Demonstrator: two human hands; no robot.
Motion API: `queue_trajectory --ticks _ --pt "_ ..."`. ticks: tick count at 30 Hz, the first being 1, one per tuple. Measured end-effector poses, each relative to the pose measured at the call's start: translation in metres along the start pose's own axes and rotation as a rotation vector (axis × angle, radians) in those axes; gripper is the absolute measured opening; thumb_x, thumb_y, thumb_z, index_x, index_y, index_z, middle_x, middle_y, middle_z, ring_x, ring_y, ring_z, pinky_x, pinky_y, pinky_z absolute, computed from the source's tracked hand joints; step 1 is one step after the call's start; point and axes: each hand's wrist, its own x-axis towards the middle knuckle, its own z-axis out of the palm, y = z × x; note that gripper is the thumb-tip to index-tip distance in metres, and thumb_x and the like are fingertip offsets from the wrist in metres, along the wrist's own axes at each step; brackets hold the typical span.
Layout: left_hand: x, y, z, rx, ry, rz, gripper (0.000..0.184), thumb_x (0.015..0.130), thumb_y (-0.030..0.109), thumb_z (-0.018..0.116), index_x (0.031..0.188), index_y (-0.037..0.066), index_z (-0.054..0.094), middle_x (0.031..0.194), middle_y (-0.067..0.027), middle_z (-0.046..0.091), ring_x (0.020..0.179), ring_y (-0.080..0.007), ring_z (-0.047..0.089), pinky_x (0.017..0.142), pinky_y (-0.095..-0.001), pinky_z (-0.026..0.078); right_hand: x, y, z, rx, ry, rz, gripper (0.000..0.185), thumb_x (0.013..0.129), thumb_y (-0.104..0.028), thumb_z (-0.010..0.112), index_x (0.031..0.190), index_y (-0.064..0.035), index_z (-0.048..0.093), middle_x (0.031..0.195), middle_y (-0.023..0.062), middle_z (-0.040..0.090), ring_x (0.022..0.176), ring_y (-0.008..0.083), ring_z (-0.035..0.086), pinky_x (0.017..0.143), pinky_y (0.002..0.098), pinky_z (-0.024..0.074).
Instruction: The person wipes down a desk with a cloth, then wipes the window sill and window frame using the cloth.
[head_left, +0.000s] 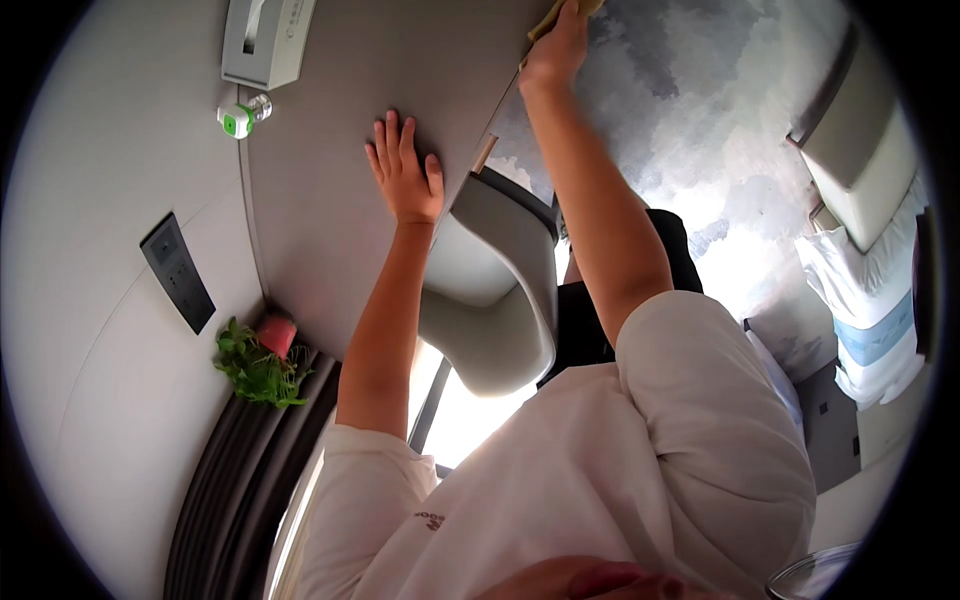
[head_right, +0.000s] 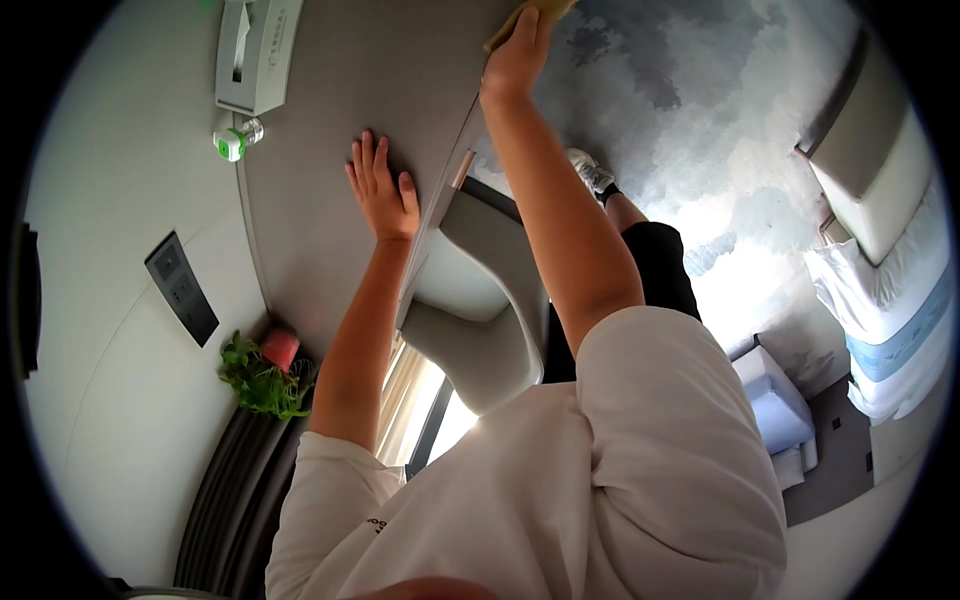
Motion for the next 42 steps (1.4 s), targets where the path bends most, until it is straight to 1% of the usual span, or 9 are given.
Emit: queue_trajectory --ticks 2,7,10,16,28,32,33,37,42 --pt "0.0 0.001 -0.002 -0.001 -0.007 -0.01 0.057 0.101 0.042 0.032 0.149 0.011 0.043 0.162 -0.0107 0.034 0.151 -0.0361 0.025 0.123 -0.0558 0.013 -0.003 0.005 -0.005 -0.009 0.014 0.005 0.038 0.106 -0.033 0.047 0.12 0.0002 0.059 0.119 0.011 0.063 0.109 0.0222 0.059 0.092 0.0334 0.0473" --pt "0.001 -0.001 0.002 -0.002 0.012 -0.001 0.056 0.101 0.041 0.034 0.147 0.011 0.044 0.161 -0.0116 0.035 0.151 -0.0365 0.026 0.123 -0.0568 0.013 -0.023 0.023 -0.017 0.041 -0.038 -0.104 0.052 0.108 -0.044 0.038 0.142 -0.0059 0.046 0.131 0.0106 0.057 0.115 0.0218 0.059 0.098 0.0357 0.049" --pt "-0.001 0.0 0.0 0.0 0.004 -0.002 0.055 0.101 0.04 0.034 0.146 0.012 0.045 0.161 -0.0122 0.035 0.151 -0.0368 0.026 0.123 -0.0571 0.013 -0.047 0.043 -0.033 0.086 -0.019 0.072 0.05 0.11 -0.039 0.034 0.145 -0.0045 0.043 0.129 0.0088 0.057 0.116 0.0191 0.056 0.1 0.0323 0.0441" --pt "0.002 0.001 0.0 -0.026 0.021 0.007 0.052 0.101 0.036 0.034 0.145 0.011 0.046 0.16 -0.0126 0.036 0.15 -0.0372 0.028 0.122 -0.0567 0.014 -0.101 0.09 -0.064 0.071 -0.075 0.107 0.051 0.111 -0.038 0.03 0.144 -0.0017 0.042 0.132 0.0098 0.056 0.119 0.0189 0.053 0.103 0.0322 0.0409" --pt "0.0 -0.005 0.004 -0.098 0.108 0.015 0.048 0.104 0.034 0.032 0.142 0.013 0.052 0.157 -0.0098 0.042 0.148 -0.0352 0.033 0.122 -0.0555 0.016 -0.218 0.1 -0.067 -0.147 -0.024 0.079 0.053 0.11 -0.031 0.034 0.151 0.0023 0.033 0.147 0.0156 0.044 0.133 0.0231 0.045 0.113 0.0343 0.0341" --pt "0.0 -0.005 0.001 -0.113 0.123 0.06 0.048 0.104 0.035 0.032 0.143 0.014 0.051 0.158 -0.0091 0.041 0.148 -0.0343 0.032 0.123 -0.0538 0.015 -0.257 0.114 -0.08 -0.099 -0.034 0.276 0.048 0.111 -0.028 0.033 0.15 0.0004 0.034 0.146 0.0159 0.045 0.134 0.0233 0.045 0.114 0.0352 0.0337" --pt "0.001 -0.005 -0.001 -0.119 0.118 0.066 0.049 0.105 0.035 0.033 0.144 0.012 0.05 0.158 -0.0103 0.041 0.148 -0.0351 0.031 0.122 -0.0537 0.016 -0.267 0.119 -0.077 -0.061 -0.028 0.187 0.042 0.111 -0.03 0.031 0.141 -0.0035 0.041 0.138 0.0132 0.051 0.127 0.021 0.05 0.109 0.0347 0.0399" --pt "0.002 -0.007 -0.003 -0.125 0.136 0.086 0.05 0.106 0.038 0.034 0.146 0.01 0.048 0.158 -0.0128 0.039 0.148 -0.0365 0.03 0.122 -0.0533 0.017 -0.289 0.143 -0.105 0.095 -0.073 0.429 0.044 0.111 -0.037 0.028 0.141 -0.0076 0.042 0.128 0.0094 0.055 0.119 0.0186 0.057 0.098 0.0348 0.0486" --pt "0.001 -0.007 0.007 -0.072 0.173 0.098 0.05 0.107 0.039 0.032 0.145 0.011 0.049 0.157 -0.0122 0.04 0.148 -0.036 0.031 0.122 -0.054 0.018 -0.278 0.166 -0.123 0.166 0.009 0.525 0.053 0.11 -0.041 0.03 0.146 -0.0043 0.042 0.141 0.0102 0.051 0.125 0.0215 0.053 0.107 0.0334 0.042"
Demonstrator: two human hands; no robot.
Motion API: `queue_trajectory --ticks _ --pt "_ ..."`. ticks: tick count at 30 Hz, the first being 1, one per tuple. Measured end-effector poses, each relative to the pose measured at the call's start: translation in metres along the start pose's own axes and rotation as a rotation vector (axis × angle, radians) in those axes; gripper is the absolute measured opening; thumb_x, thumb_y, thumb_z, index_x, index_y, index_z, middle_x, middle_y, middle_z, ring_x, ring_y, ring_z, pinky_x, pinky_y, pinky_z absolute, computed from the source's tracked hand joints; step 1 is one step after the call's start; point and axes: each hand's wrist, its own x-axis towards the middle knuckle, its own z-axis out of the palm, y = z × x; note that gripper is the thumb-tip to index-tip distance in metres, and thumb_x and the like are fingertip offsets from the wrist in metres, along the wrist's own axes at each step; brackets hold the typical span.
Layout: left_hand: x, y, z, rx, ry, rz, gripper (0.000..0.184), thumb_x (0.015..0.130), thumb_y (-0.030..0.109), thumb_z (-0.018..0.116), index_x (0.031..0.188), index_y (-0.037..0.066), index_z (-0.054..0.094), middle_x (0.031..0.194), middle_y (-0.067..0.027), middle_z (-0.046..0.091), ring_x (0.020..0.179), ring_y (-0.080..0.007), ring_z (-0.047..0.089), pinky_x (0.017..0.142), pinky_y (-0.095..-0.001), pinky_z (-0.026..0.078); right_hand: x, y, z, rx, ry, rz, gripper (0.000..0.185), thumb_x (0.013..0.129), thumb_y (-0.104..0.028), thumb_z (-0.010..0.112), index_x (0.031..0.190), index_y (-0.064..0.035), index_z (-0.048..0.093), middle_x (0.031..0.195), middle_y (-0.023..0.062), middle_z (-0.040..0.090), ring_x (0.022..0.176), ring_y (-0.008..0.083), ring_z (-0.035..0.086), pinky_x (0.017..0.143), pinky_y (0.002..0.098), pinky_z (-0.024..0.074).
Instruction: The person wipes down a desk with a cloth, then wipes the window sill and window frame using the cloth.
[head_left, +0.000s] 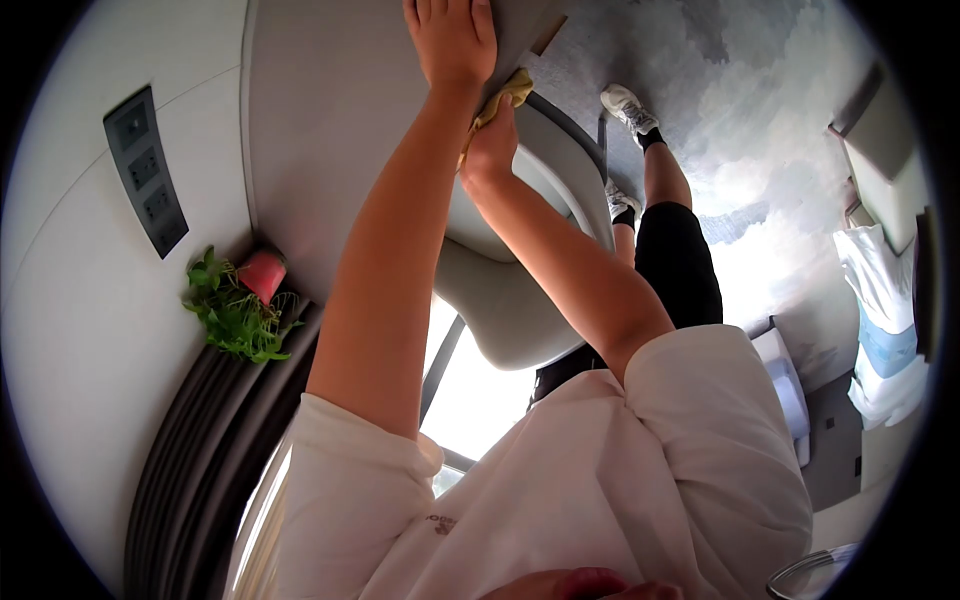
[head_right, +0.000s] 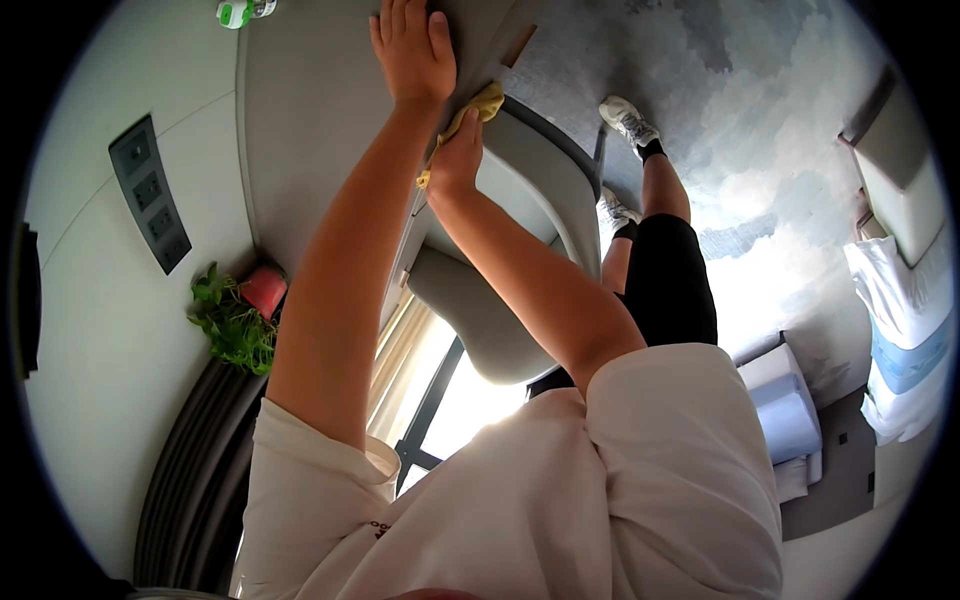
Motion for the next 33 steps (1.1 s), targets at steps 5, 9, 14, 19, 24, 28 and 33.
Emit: queue_trajectory --ticks 5,9,14,19,24,28,33 --pt "0.0 -0.012 0.005 0.03 0.016 0.049 0.05 0.107 0.04 0.032 0.145 0.012 0.049 0.157 -0.0121 0.04 0.148 -0.0358 0.031 0.122 -0.0544 0.018 0.029 -0.015 0.004 0.024 0.184 0.11 0.061 0.106 -0.048 0.036 0.145 -0.0029 0.047 0.139 0.0118 0.055 0.125 0.0245 0.054 0.107 0.036 0.042" --pt "0.001 -0.008 -0.001 0.008 -0.019 0.043 0.05 0.105 0.037 0.035 0.144 0.01 0.049 0.158 -0.0134 0.039 0.149 -0.0354 0.029 0.122 -0.0542 0.016 0.059 -0.026 0.005 0.05 0.245 0.126 0.057 0.106 -0.046 0.039 0.142 -0.0031 0.05 0.137 0.0123 0.057 0.125 0.0258 0.055 0.108 0.0379 0.042" --pt "-0.001 -0.008 0.001 0.0 -0.04 0.003 0.049 0.104 0.035 0.033 0.144 0.011 0.05 0.158 -0.0116 0.041 0.149 -0.0344 0.03 0.123 -0.0542 0.013 0.121 -0.04 -0.016 0.232 0.077 0.071 0.052 0.107 -0.042 0.044 0.141 -0.0026 0.051 0.134 0.0128 0.059 0.121 0.0278 0.058 0.105 0.0406 0.0459" --pt "0.001 -0.002 -0.004 0.018 -0.082 -0.008 0.049 0.104 0.033 0.032 0.144 0.01 0.05 0.158 -0.0125 0.039 0.15 -0.0359 0.028 0.123 -0.0547 0.013 0.167 -0.11 -0.006 0.101 -0.157 0.043 0.052 0.107 -0.042 0.047 0.14 -0.0021 0.049 0.134 0.0127 0.059 0.118 0.028 0.06 0.102 0.0433 0.0493" --pt "0.002 0.001 -0.007 0.029 -0.116 -0.019 0.049 0.105 0.032 0.03 0.144 0.009 0.049 0.159 -0.0142 0.038 0.15 -0.0372 0.028 0.122 -0.0558 0.013 0.188 -0.188 0.058 -0.007 -0.153 -0.14 0.055 0.108 -0.044 0.043 0.147 -0.0055 0.041 0.14 0.013 0.055 0.126 0.0282 0.056 0.106 0.0435 0.047" --pt "0.003 0.002 -0.009 0.042 -0.146 -0.037 0.048 0.103 0.03 0.031 0.144 0.01 0.047 0.16 -0.0135 0.036 0.15 -0.0368 0.027 0.123 -0.0551 0.011 0.2 -0.229 0.103 -0.017 -0.123 -0.311 0.053 0.107 -0.043 0.042 0.146 -0.0065 0.044 0.142 0.0114 0.052 0.125 0.0266 0.056 0.104 0.0406 0.0477" --pt "0.005 0.005 -0.01 0.049 -0.179 -0.064 0.048 0.102 0.028 0.032 0.145 0.011 0.046 0.161 -0.0123 0.035 0.151 -0.0359 0.025 0.123 -0.0545 0.01 0.217 -0.272 0.131 -0.037 -0.17 -0.462 0.051 0.108 -0.043 0.04 0.143 -0.0066 0.046 0.138 0.0106 0.053 0.123 0.0263 0.056 0.101 0.0405 0.0493"
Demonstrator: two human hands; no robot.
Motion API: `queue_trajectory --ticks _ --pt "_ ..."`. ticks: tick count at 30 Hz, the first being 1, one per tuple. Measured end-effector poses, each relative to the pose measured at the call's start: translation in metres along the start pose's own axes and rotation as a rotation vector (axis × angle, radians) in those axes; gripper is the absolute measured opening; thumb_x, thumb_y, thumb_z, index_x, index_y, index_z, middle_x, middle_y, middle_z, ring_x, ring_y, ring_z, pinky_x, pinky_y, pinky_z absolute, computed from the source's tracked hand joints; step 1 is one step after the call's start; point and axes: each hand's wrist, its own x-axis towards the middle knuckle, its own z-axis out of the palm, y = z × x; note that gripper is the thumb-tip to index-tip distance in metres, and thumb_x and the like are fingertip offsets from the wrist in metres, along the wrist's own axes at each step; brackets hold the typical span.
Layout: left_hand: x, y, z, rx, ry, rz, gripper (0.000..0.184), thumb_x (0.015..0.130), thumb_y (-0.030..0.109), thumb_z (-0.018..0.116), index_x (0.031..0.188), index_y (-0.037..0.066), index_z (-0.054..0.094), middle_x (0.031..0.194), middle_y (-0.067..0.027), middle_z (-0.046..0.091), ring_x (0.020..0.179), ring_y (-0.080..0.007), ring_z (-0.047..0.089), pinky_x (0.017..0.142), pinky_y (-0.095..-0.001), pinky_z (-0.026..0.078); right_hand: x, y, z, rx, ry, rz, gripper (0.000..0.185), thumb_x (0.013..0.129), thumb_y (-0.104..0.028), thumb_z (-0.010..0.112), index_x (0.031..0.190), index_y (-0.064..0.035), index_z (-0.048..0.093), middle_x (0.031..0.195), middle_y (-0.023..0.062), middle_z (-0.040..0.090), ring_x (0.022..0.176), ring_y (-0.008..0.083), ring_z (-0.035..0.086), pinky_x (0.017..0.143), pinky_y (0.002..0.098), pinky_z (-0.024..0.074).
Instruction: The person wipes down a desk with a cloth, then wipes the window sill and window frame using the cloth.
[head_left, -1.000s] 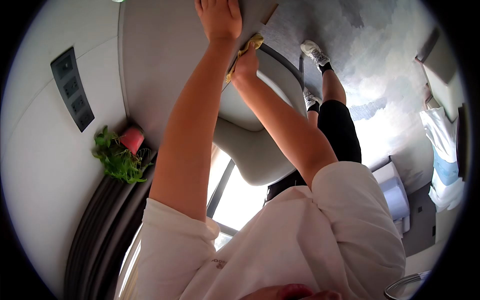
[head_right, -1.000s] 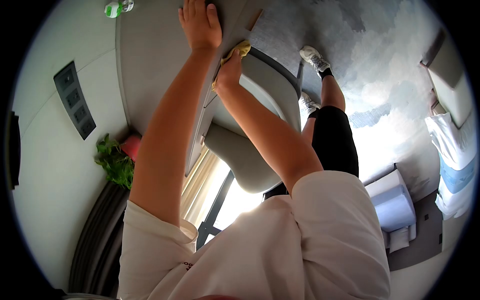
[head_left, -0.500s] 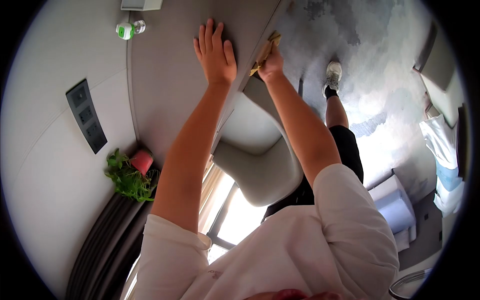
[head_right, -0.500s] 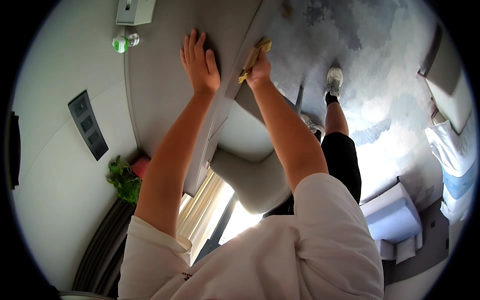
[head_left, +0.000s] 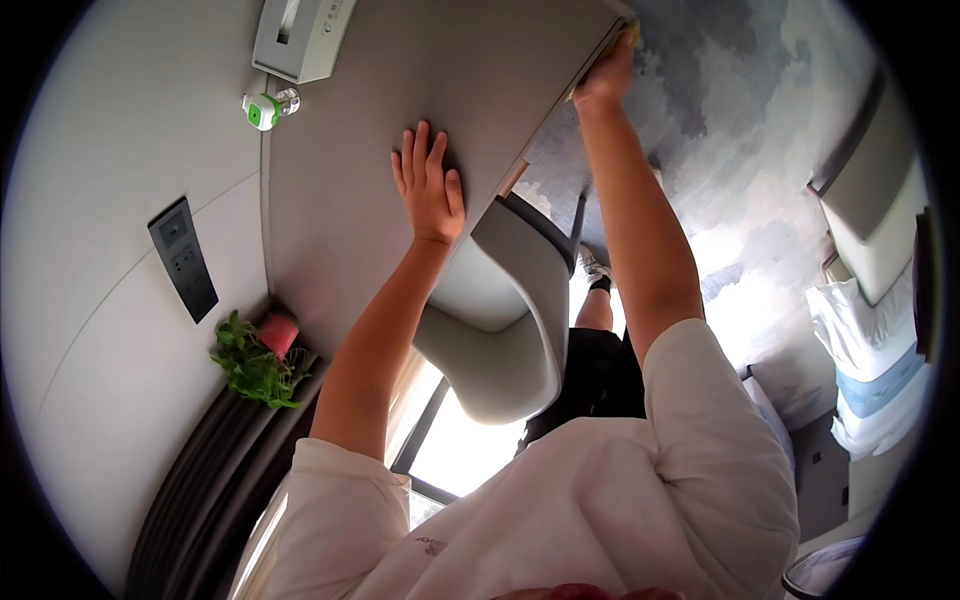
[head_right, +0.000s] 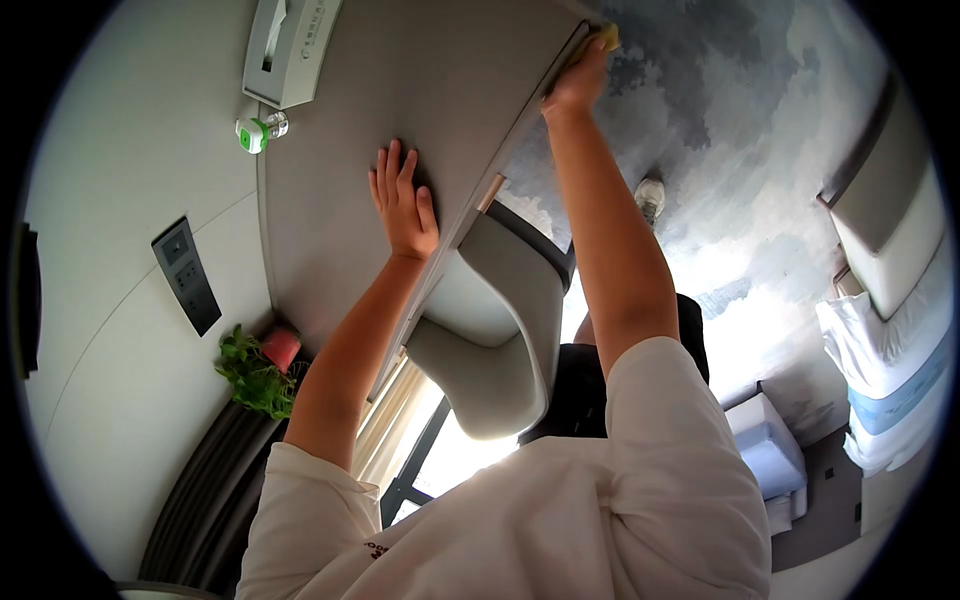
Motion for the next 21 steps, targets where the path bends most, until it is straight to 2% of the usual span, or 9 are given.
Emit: queue_trajectory --ticks 2,8,11,14,20,21 --pt "0.0 0.001 0.0 -0.003 0.0 -0.009 0.048 0.102 0.028 0.032 0.145 0.012 0.045 0.161 -0.0116 0.035 0.151 -0.0355 0.025 0.124 -0.0545 0.01 0.004 -0.017 0.014 -0.084 -0.017 -0.107 0.047 0.108 -0.04 0.038 0.142 -0.0087 0.048 0.134 0.0085 0.054 0.117 0.0234 0.057 0.099 0.0375 0.0483" --pt "0.001 0.002 -0.002 0.008 -0.006 -0.024 0.048 0.101 0.026 0.035 0.146 0.014 0.045 0.162 -0.0097 0.034 0.151 -0.0341 0.025 0.124 -0.0544 0.011 -0.003 -0.048 0.044 -0.176 -0.13 -0.35 0.041 0.107 -0.035 0.04 0.121 -0.0022 0.059 0.112 0.0074 0.062 0.098 0.0195 0.059 0.086 0.0343 0.0489" --pt "0.0 0.001 -0.002 0.016 -0.022 -0.044 0.048 0.1 0.026 0.035 0.146 0.015 0.045 0.162 -0.0096 0.034 0.151 -0.0337 0.025 0.123 -0.0547 0.012 -0.006 -0.064 0.048 -0.307 -0.218 -0.384 0.042 0.109 -0.036 0.037 0.12 -0.0003 0.056 0.116 0.011 0.06 0.103 0.0227 0.06 0.091 0.0377 0.0499" --pt "-0.001 0.001 -0.002 0.002 -0.027 -0.052 0.048 0.1 0.026 0.036 0.146 0.015 0.045 0.161 -0.0097 0.034 0.151 -0.0334 0.025 0.123 -0.0554 0.012 0.007 -0.062 0.048 -0.291 -0.131 -0.378 0.044 0.105 -0.038 0.042 0.112 0.0008 0.062 0.106 0.0098 0.061 0.09 0.0208 0.06 0.084 0.0342 0.0485" --pt "0.0 -0.001 -0.004 -0.007 -0.016 -0.044 0.047 0.099 0.025 0.04 0.145 0.015 0.046 0.161 -0.0095 0.036 0.15 -0.0337 0.028 0.122 -0.056 0.015 0.055 -0.04 0.023 -0.055 -0.098 -0.059 0.046 0.107 -0.037 0.039 0.119 0.0039 0.057 0.115 0.0167 0.061 0.102 0.0288 0.062 0.089 0.0414 0.0502" --pt "-0.001 -0.002 -0.005 -0.01 -0.016 -0.05 0.047 0.099 0.025 0.04 0.144 0.015 0.047 0.16 -0.0093 0.036 0.15 -0.0336 0.028 0.122 -0.0559 0.015 0.062 -0.038 0.015 -0.099 -0.112 -0.036 0.046 0.107 -0.038 0.038 0.12 0.0025 0.057 0.117 0.016 0.061 0.105 0.029 0.062 0.09 0.0417 0.0501"
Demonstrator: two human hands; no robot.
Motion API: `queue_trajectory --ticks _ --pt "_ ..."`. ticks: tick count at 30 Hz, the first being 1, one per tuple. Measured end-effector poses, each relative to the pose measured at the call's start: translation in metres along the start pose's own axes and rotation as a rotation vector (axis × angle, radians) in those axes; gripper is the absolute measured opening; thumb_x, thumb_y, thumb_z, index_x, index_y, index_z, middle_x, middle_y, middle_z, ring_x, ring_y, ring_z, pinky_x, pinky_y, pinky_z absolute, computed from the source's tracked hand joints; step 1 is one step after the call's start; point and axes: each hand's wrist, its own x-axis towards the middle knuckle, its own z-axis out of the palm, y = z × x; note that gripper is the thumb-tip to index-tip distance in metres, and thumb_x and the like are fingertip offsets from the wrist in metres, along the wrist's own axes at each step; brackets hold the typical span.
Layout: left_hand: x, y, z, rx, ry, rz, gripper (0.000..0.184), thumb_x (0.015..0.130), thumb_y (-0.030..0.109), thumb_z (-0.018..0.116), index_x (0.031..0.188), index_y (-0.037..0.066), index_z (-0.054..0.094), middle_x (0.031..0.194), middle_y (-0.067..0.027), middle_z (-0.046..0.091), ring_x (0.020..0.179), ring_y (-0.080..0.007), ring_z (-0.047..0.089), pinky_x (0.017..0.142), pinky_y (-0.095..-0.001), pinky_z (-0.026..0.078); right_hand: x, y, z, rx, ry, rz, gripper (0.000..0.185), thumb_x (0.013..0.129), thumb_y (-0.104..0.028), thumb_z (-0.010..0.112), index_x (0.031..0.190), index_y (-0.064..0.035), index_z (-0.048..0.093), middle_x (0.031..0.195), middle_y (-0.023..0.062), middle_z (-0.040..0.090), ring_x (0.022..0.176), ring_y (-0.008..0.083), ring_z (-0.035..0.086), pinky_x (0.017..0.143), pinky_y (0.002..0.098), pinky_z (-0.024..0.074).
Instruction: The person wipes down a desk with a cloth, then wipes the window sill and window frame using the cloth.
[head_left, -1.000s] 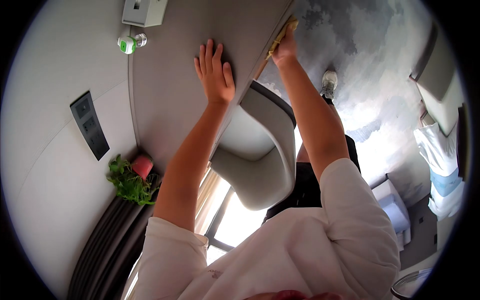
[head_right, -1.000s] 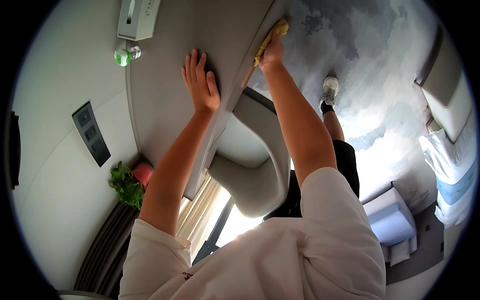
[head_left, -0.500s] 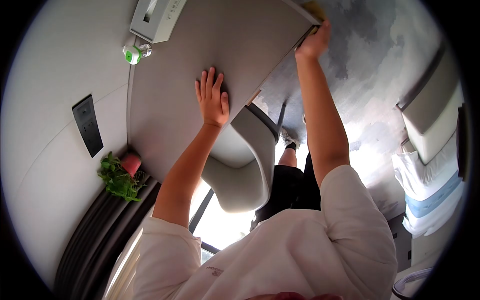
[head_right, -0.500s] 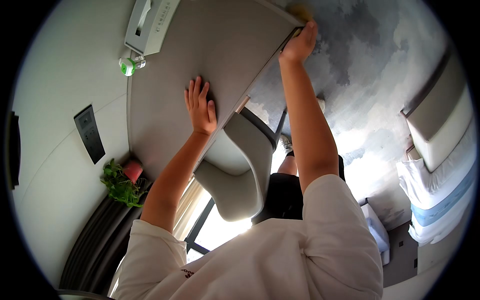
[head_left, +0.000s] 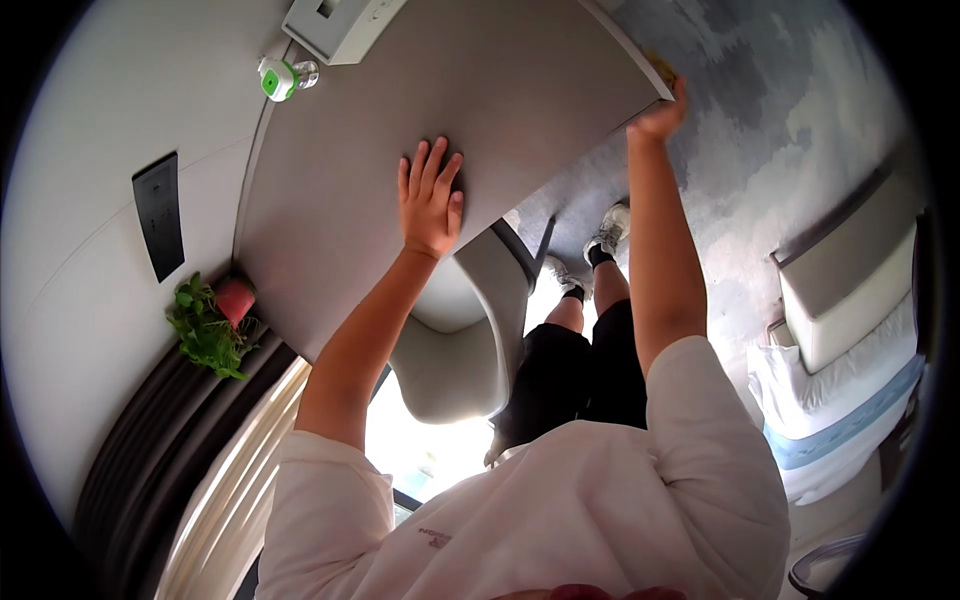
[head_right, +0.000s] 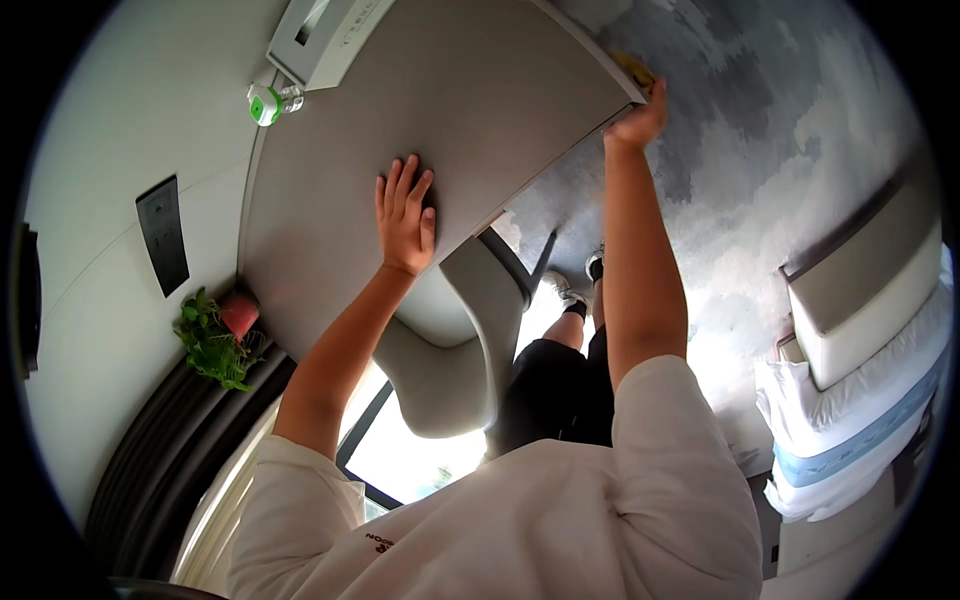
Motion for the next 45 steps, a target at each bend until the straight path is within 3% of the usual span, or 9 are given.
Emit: queue_trajectory --ticks 15,21,24,27,30,34,38,41,45 --pt "0.001 0.004 -0.003 -0.023 0.021 -0.017 0.045 0.103 0.03 0.035 0.142 0.015 0.05 0.159 -0.0077 0.038 0.149 -0.0318 0.03 0.122 -0.0545 0.016 -0.038 -0.064 0.029 -0.379 -0.253 -0.073 0.04 0.106 -0.032 0.046 0.122 0.0017 0.061 0.117 0.0096 0.065 0.111 0.0221 0.062 0.097 0.0351 0.0477" --pt "0.001 0.005 -0.002 0.005 -0.004 -0.024 0.046 0.102 0.031 0.038 0.143 0.014 0.049 0.161 -0.0091 0.036 0.15 -0.0327 0.028 0.122 -0.056 0.016 -0.001 -0.086 0.026 -0.659 -0.236 0.311 0.046 0.101 -0.038 0.059 0.126 0.0008 0.063 0.115 0.0077 0.066 0.103 0.0179 0.06 0.094 0.0298 0.0454" --pt "0.002 0.003 -0.002 0.017 -0.029 -0.027 0.047 0.101 0.032 0.04 0.144 0.013 0.048 0.161 -0.0107 0.034 0.151 -0.0345 0.027 0.121 -0.0576 0.015 0.015 -0.094 0.035 -0.804 -0.364 0.598 0.049 0.101 -0.041 0.058 0.126 0.0011 0.065 0.116 0.01 0.067 0.104 0.0181 0.06 0.096 0.0297 0.044" --pt "0.002 0.0 -0.001 -0.002 -0.035 0.004 0.049 0.099 0.031 0.043 0.143 0.011 0.046 0.161 -0.0135 0.034 0.151 -0.0379 0.025 0.121 -0.0605 0.013 0.022 -0.09 0.052 -1.225 -0.589 0.445 0.055 0.102 -0.047 0.055 0.126 0.0015 0.065 0.118 0.013 0.068 0.108 0.0196 0.06 0.098 0.0318 0.0434" --pt "-0.003 -0.004 0.004 0.053 -0.083 -0.002 0.049 0.099 0.032 0.043 0.143 0.011 0.046 0.161 -0.0149 0.034 0.15 -0.0388 0.026 0.121 -0.0611 0.012 0.044 -0.073 0.048 -1.157 -0.585 0.701 0.062 0.102 -0.052 0.049 0.13 0.0013 0.063 0.124 0.0153 0.066 0.113 0.0221 0.06 0.101 0.0329 0.0421" --pt "-0.006 -0.006 0.006 0.021 -0.104 -0.028 0.049 0.102 0.035 0.038 0.144 0.01 0.046 0.16 -0.0171 0.034 0.15 -0.0427 0.025 0.121 -0.062 0.011 0.07 -0.036 0.032 -1.422 -0.607 0.534 0.068 0.103 -0.056 0.043 0.138 -0.0006 0.059 0.133 0.0192 0.063 0.119 0.0247 0.058 0.106 0.0344 0.0391" --pt "-0.01 -0.008 0.009 0.039 -0.106 -0.004 0.056 0.103 0.037 0.034 0.154 0.012 0.035 0.161 -0.021 0.03 0.15 -0.0446 0.022 0.121 -0.0624 0.008 0.098 -0.017 0.03 -1.374 -0.73 0.753 0.068 0.104 -0.057 0.039 0.143 -0.0037 0.054 0.133 0.0188 0.063 0.122 0.0265 0.058 0.11 0.0347 0.0362" --pt "-0.004 -0.001 0.009 -0.004 -0.117 -0.036 0.055 0.103 0.034 0.037 0.153 0.011 0.034 0.163 -0.0225 0.024 0.151 -0.0473 0.018 0.121 -0.063 0.007 0.091 -0.014 0.042 -1.358 -0.718 0.668 0.068 0.103 -0.057 0.043 0.138 -0.0013 0.058 0.137 0.0173 0.061 0.126 0.0251 0.055 0.107 0.0323 0.0383" --pt "0.037 0.064 -0.011 -0.159 -0.149 -0.341 0.052 0.104 0.029 0.041 0.15 0.006 0.035 0.164 -0.024 0.019 0.152 -0.0494 0.012 0.122 -0.0616 0.006 0.043 -0.04 0.07 -1.231 -0.845 0.511 0.062 0.105 -0.054 0.041 0.139 -0.0036 0.056 0.133 0.0192 0.061 0.124 0.0278 0.057 0.11 0.0368 0.0373"
